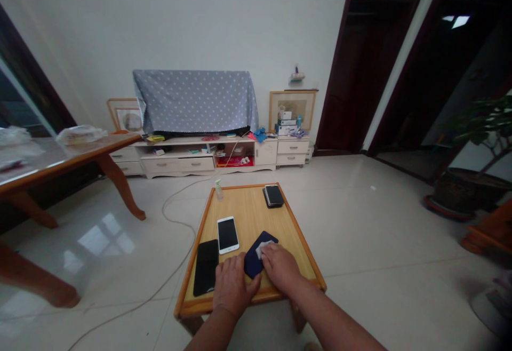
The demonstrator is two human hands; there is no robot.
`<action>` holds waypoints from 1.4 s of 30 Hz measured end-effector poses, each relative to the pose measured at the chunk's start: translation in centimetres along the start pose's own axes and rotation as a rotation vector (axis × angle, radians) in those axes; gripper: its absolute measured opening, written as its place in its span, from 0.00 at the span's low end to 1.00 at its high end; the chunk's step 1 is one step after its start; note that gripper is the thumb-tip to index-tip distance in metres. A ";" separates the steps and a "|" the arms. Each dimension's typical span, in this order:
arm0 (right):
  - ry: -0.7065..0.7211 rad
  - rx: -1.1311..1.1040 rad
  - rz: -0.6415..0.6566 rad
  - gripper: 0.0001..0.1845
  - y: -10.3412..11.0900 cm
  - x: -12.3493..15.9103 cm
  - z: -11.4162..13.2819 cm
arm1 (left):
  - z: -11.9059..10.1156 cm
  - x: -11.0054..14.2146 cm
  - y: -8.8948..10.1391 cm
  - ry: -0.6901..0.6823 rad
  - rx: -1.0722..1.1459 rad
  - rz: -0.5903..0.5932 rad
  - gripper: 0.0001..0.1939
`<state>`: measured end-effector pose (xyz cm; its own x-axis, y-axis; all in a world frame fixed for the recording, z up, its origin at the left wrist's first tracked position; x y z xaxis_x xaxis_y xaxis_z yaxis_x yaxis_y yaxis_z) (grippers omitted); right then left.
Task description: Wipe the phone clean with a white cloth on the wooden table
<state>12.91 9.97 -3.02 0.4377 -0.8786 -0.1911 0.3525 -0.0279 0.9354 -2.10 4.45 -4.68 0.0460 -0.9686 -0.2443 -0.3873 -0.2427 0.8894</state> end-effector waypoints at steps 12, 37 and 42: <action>-0.067 -0.125 -0.080 0.06 -1.5 0.2 -1.0 | -0.7 -0.2 0.6 0.015 -0.019 0.035 0.31; -0.682 -1.163 -0.196 0.11 -3.2 -2.2 -9.1 | -2.1 0.4 0.9 -0.070 -0.006 -0.015 0.21; -0.716 -1.251 -0.141 0.12 -3.8 -2.2 -8.3 | -1.7 0.3 0.6 -0.096 0.014 -0.008 0.19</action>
<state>17.46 16.02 -8.64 -0.0284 -0.9597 0.2796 0.9992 -0.0348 -0.0179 -0.71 3.90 -3.56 -0.0389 -0.9570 -0.2873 -0.3998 -0.2486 0.8823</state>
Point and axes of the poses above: each hand's wrist, its own x-axis away from the middle knuckle, its own y-axis out of the back of the hand, z = x × y, the point moved 6 cm from there along -x, towards the middle knuckle, and after that the axes turned 8 degrees about x, right-handed, at the moved point
